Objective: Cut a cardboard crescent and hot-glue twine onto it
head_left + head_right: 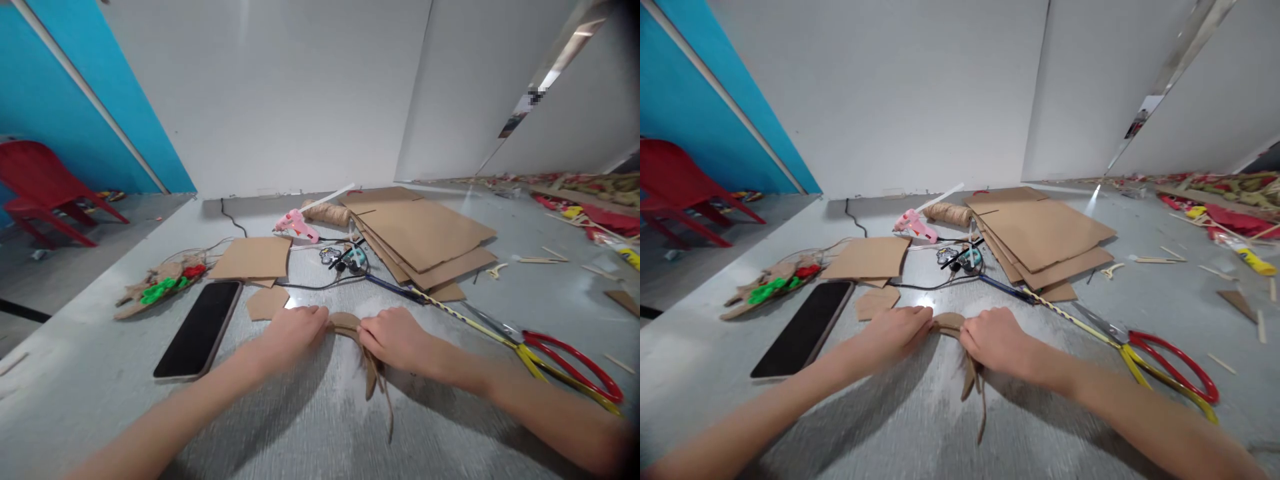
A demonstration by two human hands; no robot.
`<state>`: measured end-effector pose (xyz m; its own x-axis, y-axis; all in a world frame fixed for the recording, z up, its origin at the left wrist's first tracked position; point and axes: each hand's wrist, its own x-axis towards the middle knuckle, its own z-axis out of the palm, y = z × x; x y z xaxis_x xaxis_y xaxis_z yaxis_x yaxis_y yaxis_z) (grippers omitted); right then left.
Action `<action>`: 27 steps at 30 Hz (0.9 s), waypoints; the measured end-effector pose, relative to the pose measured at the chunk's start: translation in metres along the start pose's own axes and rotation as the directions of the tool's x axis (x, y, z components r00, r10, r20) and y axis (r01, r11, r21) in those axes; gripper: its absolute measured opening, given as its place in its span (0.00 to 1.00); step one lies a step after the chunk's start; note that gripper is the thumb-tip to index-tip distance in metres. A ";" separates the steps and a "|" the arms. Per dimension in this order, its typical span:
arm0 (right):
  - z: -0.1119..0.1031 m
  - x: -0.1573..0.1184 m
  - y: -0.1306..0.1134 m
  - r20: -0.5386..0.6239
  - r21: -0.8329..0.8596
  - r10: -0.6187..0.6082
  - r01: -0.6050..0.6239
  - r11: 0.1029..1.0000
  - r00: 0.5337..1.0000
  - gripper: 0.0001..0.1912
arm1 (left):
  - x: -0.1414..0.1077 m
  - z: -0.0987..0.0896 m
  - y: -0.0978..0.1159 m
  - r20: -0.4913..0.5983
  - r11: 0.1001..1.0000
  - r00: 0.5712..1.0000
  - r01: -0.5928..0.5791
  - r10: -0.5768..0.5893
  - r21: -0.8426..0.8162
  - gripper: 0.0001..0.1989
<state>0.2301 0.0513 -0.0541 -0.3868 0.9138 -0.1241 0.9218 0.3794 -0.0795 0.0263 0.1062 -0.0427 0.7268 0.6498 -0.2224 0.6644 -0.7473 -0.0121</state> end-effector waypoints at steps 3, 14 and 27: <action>-0.002 0.004 -0.006 -0.017 -0.057 0.024 -0.025 0.998 1.000 0.15 | 0.003 0.000 0.003 -0.001 1.000 1.000 0.022 -0.022 0.012 0.14; -0.041 0.008 0.057 -0.161 0.020 0.293 -0.293 0.956 0.943 0.14 | 0.001 0.012 -0.009 -0.108 0.965 0.992 0.030 -0.060 -0.259 0.27; 0.000 -0.019 0.037 -0.031 0.196 -0.332 0.332 0.923 0.943 0.22 | -0.041 -0.002 -0.022 -0.013 0.963 0.965 0.261 -0.262 -0.068 0.14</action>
<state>0.2716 0.0481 -0.0551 -0.6700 0.7399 -0.0596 0.7173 0.6247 -0.3084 -0.0181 0.0958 -0.0317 0.5291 0.8249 -0.1989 0.8413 -0.5405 -0.0035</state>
